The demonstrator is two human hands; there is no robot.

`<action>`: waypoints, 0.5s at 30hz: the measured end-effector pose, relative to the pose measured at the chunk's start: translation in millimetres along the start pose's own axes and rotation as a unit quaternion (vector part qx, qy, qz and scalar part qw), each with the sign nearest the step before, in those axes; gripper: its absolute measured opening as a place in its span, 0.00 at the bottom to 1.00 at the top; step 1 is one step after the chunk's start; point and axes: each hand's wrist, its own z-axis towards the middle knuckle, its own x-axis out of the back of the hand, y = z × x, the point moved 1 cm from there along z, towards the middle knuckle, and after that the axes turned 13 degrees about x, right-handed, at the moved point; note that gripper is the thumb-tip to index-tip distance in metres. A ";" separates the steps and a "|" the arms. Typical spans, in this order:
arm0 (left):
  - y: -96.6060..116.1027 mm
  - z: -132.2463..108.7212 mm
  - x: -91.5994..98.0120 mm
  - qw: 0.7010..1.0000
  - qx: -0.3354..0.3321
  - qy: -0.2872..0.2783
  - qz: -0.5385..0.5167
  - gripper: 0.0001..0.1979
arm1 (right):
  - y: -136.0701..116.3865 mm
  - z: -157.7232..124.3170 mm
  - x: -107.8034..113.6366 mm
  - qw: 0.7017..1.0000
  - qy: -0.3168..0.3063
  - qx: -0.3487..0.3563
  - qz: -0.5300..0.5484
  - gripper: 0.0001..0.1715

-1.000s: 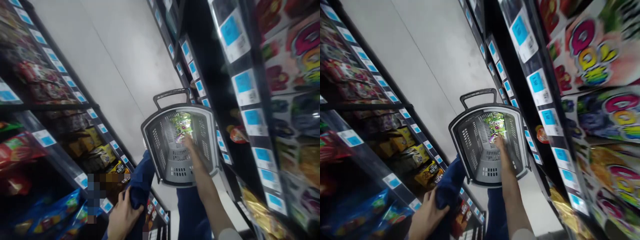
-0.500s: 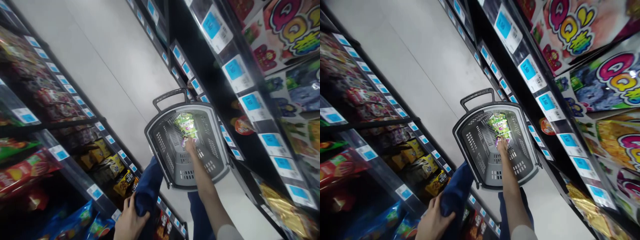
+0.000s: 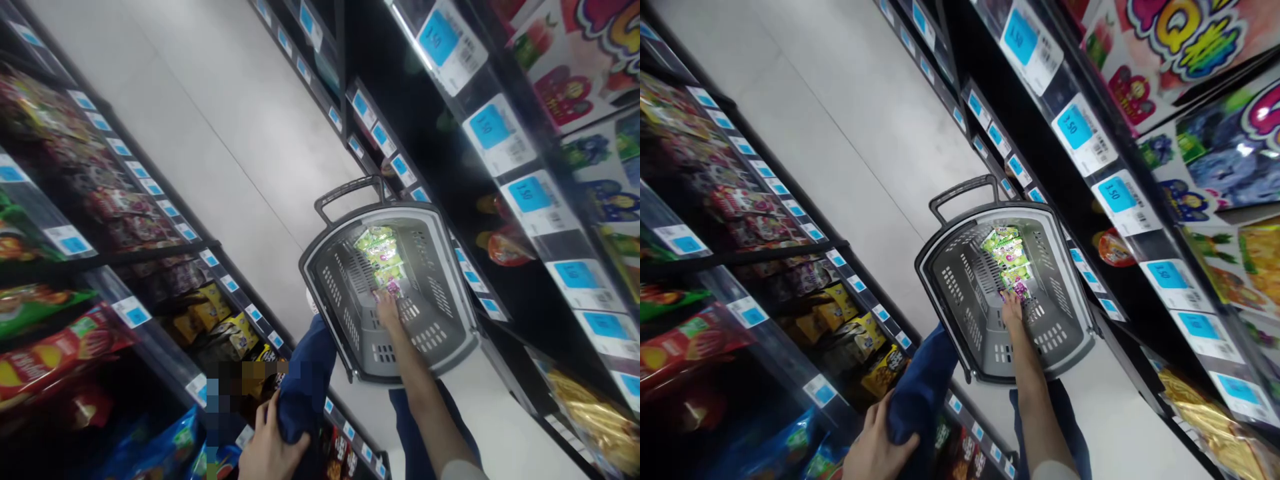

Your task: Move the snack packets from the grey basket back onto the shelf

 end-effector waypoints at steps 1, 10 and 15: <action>-0.6 1.6 -0.3 1.000 0.000 0.001 -0.005 0.38 | 2.9 7.2 1.6 1.000 0.005 0.020 -0.003 0.27; -3.5 0.0 -9.8 1.000 0.000 0.025 -0.016 0.38 | 24.4 24.0 2.5 0.999 0.024 0.019 0.038 0.26; -3.4 -13.4 -19.4 0.999 -0.029 0.032 -0.015 0.37 | 9.9 -37.6 26.0 0.991 0.066 0.018 0.113 0.23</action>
